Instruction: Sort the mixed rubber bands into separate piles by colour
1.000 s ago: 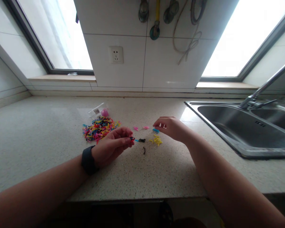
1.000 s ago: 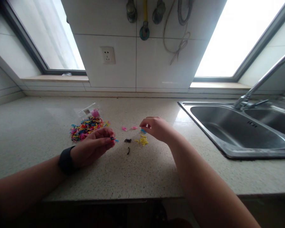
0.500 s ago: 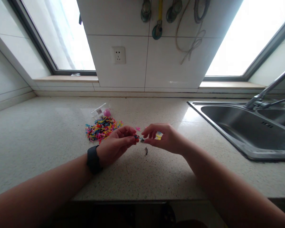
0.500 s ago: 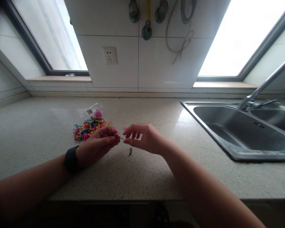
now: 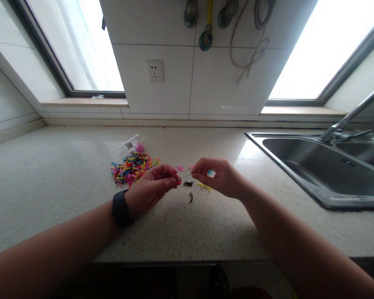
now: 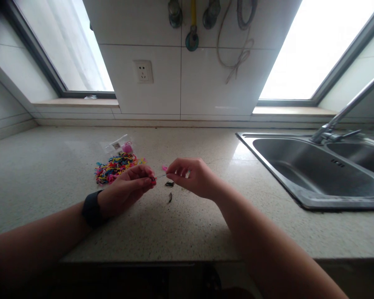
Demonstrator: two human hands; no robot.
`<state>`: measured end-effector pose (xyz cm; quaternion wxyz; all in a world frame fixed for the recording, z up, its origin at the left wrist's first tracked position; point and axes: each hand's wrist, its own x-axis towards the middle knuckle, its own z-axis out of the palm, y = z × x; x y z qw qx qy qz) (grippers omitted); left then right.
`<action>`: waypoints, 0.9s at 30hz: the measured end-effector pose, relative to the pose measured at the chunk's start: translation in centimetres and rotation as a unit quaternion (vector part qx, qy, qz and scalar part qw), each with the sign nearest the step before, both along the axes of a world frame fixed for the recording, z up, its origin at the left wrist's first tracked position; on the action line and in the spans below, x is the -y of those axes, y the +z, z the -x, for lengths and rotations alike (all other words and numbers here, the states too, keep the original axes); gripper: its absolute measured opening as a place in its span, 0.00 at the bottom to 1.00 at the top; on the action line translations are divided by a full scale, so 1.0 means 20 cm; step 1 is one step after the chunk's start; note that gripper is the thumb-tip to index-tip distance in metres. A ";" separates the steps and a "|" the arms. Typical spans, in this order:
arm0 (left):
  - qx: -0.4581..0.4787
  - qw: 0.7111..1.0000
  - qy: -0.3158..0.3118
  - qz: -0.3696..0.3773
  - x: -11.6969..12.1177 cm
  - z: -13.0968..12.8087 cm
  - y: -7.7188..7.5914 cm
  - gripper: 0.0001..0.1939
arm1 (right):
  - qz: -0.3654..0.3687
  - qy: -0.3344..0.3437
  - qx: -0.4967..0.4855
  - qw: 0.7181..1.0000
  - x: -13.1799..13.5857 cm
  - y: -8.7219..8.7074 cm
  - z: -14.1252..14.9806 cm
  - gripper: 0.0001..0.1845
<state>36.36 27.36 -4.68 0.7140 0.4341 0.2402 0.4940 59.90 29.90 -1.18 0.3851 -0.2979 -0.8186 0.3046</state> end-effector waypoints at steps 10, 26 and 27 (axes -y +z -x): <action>-0.023 1.000 -0.015 0.004 0.02 0.01 0.00 0.10 | 0.111 -0.018 -0.144 0.983 -0.03 0.04 -0.03 0.11; -0.078 0.996 -0.032 -0.033 0.03 0.00 -0.01 0.09 | 0.091 -0.023 -0.174 0.980 -0.05 0.04 -0.06 0.10; -0.080 0.996 -0.033 -0.034 0.03 0.00 -0.01 0.09 | 0.085 -0.030 -0.165 0.982 -0.06 0.04 -0.07 0.10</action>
